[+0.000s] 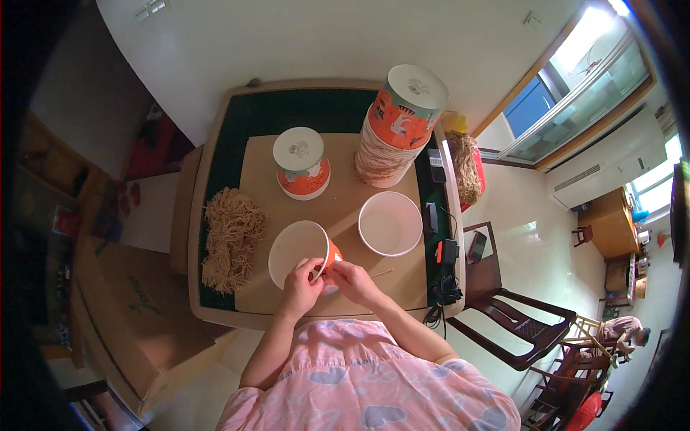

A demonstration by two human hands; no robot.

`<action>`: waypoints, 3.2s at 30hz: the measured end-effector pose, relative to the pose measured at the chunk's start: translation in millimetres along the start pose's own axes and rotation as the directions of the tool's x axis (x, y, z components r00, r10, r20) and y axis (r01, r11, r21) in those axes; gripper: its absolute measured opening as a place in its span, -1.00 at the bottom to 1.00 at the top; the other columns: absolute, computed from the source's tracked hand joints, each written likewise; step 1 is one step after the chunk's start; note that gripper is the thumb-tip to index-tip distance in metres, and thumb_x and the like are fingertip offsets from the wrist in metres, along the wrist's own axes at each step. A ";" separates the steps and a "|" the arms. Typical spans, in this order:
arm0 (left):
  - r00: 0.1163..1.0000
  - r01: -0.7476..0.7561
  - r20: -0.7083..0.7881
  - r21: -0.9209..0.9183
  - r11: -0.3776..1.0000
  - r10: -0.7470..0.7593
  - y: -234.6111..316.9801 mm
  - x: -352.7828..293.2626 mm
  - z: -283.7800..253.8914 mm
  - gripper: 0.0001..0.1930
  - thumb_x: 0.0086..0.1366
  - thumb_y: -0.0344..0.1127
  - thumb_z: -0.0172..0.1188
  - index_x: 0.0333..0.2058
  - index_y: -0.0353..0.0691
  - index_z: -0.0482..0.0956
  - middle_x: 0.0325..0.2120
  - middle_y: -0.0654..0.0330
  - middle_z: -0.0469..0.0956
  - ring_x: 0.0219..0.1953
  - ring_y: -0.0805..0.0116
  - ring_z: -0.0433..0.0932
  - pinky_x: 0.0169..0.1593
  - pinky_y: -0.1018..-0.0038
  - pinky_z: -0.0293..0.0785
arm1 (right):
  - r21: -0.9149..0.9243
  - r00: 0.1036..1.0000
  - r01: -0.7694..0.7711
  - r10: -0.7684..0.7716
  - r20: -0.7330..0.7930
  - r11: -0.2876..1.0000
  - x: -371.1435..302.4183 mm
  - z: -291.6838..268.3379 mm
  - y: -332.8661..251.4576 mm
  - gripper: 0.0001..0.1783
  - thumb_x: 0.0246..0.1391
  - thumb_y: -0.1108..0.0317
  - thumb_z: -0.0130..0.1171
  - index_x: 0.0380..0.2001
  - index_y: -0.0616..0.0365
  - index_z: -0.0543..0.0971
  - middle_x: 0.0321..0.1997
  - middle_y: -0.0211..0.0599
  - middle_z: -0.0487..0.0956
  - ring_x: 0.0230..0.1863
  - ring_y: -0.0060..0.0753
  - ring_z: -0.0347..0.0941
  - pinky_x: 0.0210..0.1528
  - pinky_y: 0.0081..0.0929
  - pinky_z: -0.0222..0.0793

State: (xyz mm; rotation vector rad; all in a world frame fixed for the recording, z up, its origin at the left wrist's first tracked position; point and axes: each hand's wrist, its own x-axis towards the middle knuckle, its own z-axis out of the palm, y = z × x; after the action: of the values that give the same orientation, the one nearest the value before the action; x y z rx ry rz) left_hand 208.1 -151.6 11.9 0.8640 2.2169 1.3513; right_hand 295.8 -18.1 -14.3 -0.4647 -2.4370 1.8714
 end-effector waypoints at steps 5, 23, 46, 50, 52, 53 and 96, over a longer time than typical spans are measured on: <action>1.000 -0.022 -0.006 0.018 1.000 0.022 -1.1 -0.2 1.7 -0.67 -0.02 -0.59 0.10 -0.20 -0.25 0.47 -0.39 0.07 0.51 -0.39 0.15 0.50 -0.30 0.34 0.43 | 0.057 0.999 -0.031 0.029 0.023 0.998 2.1 1.2 6.9 -0.81 0.10 0.42 -0.02 -0.24 0.23 0.49 -0.38 -0.23 0.55 -0.36 -0.45 0.46 -0.26 -0.49 0.37; 0.993 -0.073 0.090 -0.007 0.997 0.073 -35.8 9.4 24.2 -0.85 0.11 -0.47 0.03 -0.33 -0.27 0.53 -0.43 0.02 0.52 -0.40 0.08 0.52 -0.33 0.26 0.44 | -0.041 0.981 -0.142 0.146 0.126 0.989 3.3 -17.1 12.0 -0.79 0.09 0.34 -0.05 -0.25 0.16 0.50 -0.50 -0.30 0.50 -0.47 -0.48 0.39 -0.37 -0.47 0.33; 0.999 -0.013 -0.047 -0.028 1.000 0.011 -69.1 16.0 59.7 -0.91 0.06 -0.41 0.14 -0.45 -0.30 0.51 -0.57 0.05 0.55 -0.49 0.18 0.57 -0.38 0.38 0.48 | -0.142 0.966 -0.216 0.233 0.114 0.966 3.7 -31.2 53.5 -0.86 0.06 0.47 0.00 -0.33 0.24 0.51 -0.49 -0.36 0.51 -0.40 -0.58 0.43 -0.34 -0.58 0.36; 0.995 0.097 0.012 -0.061 0.993 -0.096 -48.2 13.5 51.9 -0.78 0.04 -0.27 0.22 -0.41 -0.29 0.48 -0.49 0.02 0.56 -0.41 0.08 0.56 -0.33 0.32 0.48 | 0.242 0.977 -0.200 0.213 -0.027 0.949 -0.7 -26.1 65.6 -0.88 0.04 0.57 0.00 -0.33 0.27 0.49 -0.43 -0.35 0.52 -0.38 -0.59 0.43 -0.33 -0.61 0.38; 0.996 0.069 0.051 0.005 0.998 -0.069 -34.3 8.0 50.4 -0.66 0.00 -0.19 0.29 -0.33 -0.28 0.45 -0.41 0.03 0.55 -0.33 0.08 0.55 -0.27 0.29 0.47 | 0.325 0.974 -0.180 0.213 -0.071 0.929 -2.2 -26.0 70.8 -0.87 0.03 0.59 0.00 -0.32 0.28 0.48 -0.40 -0.34 0.53 -0.37 -0.59 0.44 -0.33 -0.62 0.39; 0.993 0.060 0.095 0.082 0.995 -0.067 -42.8 4.9 54.3 -0.65 -0.02 -0.27 0.26 -0.26 -0.26 0.42 -0.37 0.04 0.54 -0.30 0.06 0.53 -0.24 0.26 0.45 | 0.251 0.981 -0.166 0.185 -0.054 0.954 -1.9 -25.7 73.3 -0.88 0.02 0.57 0.03 -0.32 0.28 0.48 -0.41 -0.34 0.53 -0.37 -0.60 0.45 -0.33 -0.62 0.39; 0.998 0.060 -0.001 0.060 0.996 -0.060 -38.6 33.0 47.0 -0.90 0.10 -0.41 0.11 -0.40 -0.29 0.52 -0.52 0.03 0.55 -0.45 0.17 0.57 -0.37 0.38 0.45 | 0.008 0.957 -0.141 0.138 -0.255 0.990 9.7 -9.5 30.8 -0.87 -0.02 0.56 0.08 -0.34 0.26 0.46 -0.39 -0.32 0.52 -0.33 -0.56 0.48 -0.29 -0.55 0.44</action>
State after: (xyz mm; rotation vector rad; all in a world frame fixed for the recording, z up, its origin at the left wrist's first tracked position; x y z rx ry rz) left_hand 201.7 -111.9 -44.4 0.8115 2.2750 1.2620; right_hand 295.1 0.4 -42.5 -0.8421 -2.2986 1.7215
